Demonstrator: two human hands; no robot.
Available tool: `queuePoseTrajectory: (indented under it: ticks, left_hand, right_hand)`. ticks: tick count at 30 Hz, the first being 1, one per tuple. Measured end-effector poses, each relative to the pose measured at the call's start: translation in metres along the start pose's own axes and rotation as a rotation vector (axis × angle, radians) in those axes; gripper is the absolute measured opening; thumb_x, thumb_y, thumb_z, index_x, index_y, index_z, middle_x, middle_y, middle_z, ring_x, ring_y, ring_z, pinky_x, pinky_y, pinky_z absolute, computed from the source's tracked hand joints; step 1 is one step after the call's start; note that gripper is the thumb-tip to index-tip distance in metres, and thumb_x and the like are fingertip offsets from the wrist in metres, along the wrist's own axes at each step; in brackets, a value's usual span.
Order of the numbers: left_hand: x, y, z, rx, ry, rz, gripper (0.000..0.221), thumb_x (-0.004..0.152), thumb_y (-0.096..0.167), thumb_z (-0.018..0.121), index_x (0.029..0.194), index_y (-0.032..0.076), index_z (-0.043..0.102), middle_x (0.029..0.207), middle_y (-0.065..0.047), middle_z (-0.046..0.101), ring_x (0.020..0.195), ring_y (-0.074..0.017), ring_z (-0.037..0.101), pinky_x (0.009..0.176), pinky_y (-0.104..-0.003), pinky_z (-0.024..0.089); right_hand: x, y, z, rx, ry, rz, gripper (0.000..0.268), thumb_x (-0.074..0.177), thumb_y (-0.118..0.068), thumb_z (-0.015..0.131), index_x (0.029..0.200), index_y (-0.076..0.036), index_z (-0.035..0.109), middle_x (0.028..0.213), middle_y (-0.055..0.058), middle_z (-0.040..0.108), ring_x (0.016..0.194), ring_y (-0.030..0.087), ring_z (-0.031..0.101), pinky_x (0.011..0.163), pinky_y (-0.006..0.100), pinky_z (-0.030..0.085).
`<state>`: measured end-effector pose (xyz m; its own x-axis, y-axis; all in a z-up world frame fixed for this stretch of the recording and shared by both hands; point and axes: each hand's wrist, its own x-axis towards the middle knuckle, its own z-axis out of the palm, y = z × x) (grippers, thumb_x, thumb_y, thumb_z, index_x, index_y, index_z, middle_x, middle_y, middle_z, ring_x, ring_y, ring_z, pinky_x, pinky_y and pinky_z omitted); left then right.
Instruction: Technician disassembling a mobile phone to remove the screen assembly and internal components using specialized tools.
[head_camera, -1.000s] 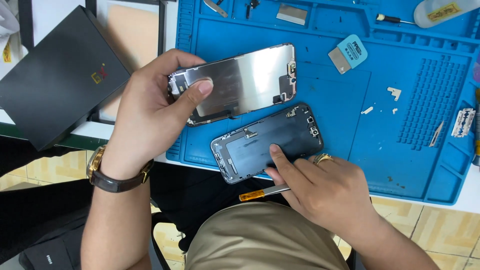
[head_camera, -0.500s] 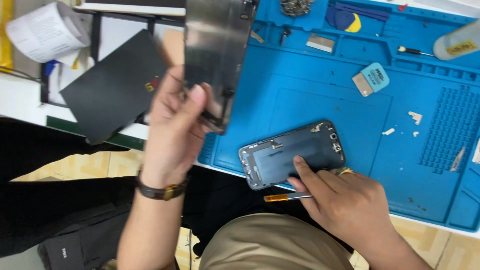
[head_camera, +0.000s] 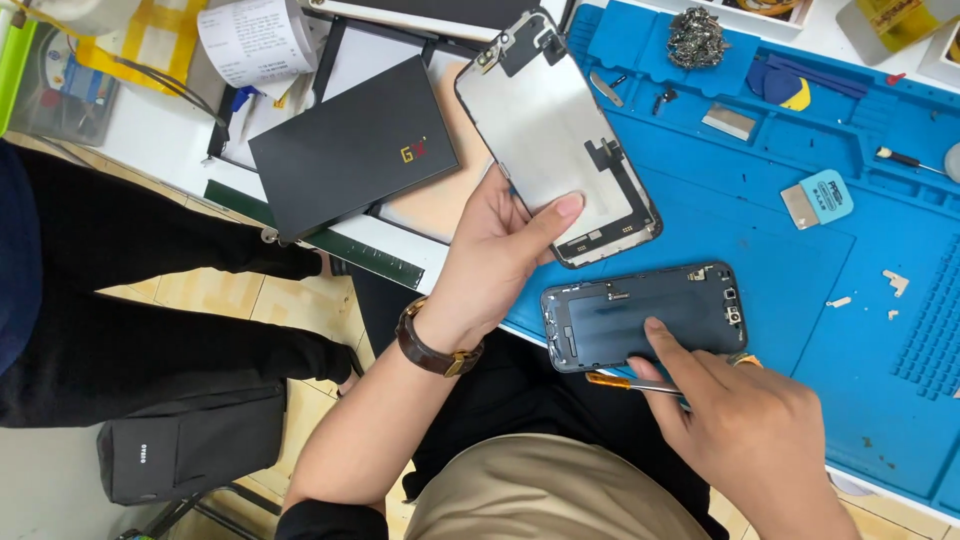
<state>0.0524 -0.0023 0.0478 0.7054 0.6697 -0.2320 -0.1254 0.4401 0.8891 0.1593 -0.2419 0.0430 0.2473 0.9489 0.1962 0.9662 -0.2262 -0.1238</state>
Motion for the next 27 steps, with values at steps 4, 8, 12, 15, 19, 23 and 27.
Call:
queuePoseTrajectory:
  ticks: [4,8,12,15,19,23,27]
  left_hand:
    - [-0.005,0.008,0.006,0.06,-0.022,-0.005,0.06,0.096,0.028,0.069,0.148,0.008,0.047,0.122,-0.003,0.068,0.076,-0.0042,0.055,0.053,-0.019,0.048]
    - [-0.014,0.028,0.016,0.173,-0.012,0.016,0.066,0.097,0.035,0.064,0.153,0.007,0.042,0.093,0.005,0.061,0.058,-0.0032,0.036,0.052,-0.019,0.049]
    - [-0.018,0.028,0.018,0.126,-0.016,0.01,0.058,0.098,0.03,0.064,0.149,0.008,0.046,0.103,0.002,0.066,0.063,-0.0032,0.044,0.051,-0.019,0.048]
    - [-0.022,0.032,0.021,0.093,-0.03,0.019,0.064,0.098,0.031,0.065,0.154,0.008,0.044,0.127,0.0,0.064,0.07,-0.0028,0.049,0.053,-0.018,0.048]
    - [-0.027,0.037,0.025,0.112,-0.068,0.005,0.072,0.096,0.033,0.064,0.158,0.008,0.037,0.148,-0.004,0.056,0.078,-0.0042,0.048,0.049,-0.017,0.047]
    - [-0.031,0.036,0.026,0.04,-0.097,-0.004,0.068,0.098,0.029,0.064,0.156,0.006,0.038,0.144,-0.006,0.056,0.091,-0.0056,0.056,0.051,-0.015,0.051]
    - [-0.033,0.04,0.028,-0.036,-0.091,0.001,0.064,0.099,0.026,0.063,0.154,0.003,0.04,0.151,-0.01,0.054,0.098,-0.007,0.059,0.051,-0.017,0.053]
  right_hand:
    - [0.003,-0.002,-0.002,0.0,-0.008,-0.006,0.04,0.094,-0.043,0.076,0.126,-0.019,0.077,0.064,-0.009,0.065,0.046,0.012,0.052,0.041,0.031,0.039]
    - [0.003,0.0,-0.002,0.026,-0.042,0.003,0.044,0.092,-0.044,0.076,0.128,-0.019,0.076,0.063,-0.008,0.066,0.045,0.013,0.052,0.04,0.032,0.039]
    - [0.004,0.0,-0.002,0.034,-0.028,0.002,0.043,0.092,-0.044,0.077,0.127,-0.02,0.076,0.063,-0.009,0.064,0.046,0.014,0.052,0.04,0.033,0.038]
    - [0.006,0.0,-0.003,0.033,-0.005,-0.007,0.042,0.092,-0.043,0.078,0.126,-0.018,0.077,0.063,-0.01,0.064,0.045,0.013,0.052,0.04,0.032,0.038]
    - [0.006,0.001,-0.003,0.06,-0.017,0.002,0.042,0.093,-0.041,0.076,0.127,-0.018,0.076,0.064,-0.009,0.065,0.047,0.015,0.053,0.04,0.033,0.037]
    - [0.006,0.003,-0.002,0.08,-0.055,0.012,0.045,0.09,-0.041,0.077,0.13,-0.019,0.074,0.068,-0.008,0.068,0.048,0.016,0.055,0.039,0.034,0.039]
    - [0.008,0.001,-0.002,0.076,-0.058,0.008,0.044,0.091,-0.041,0.076,0.129,-0.018,0.075,0.067,-0.008,0.068,0.047,0.016,0.054,0.039,0.034,0.039]
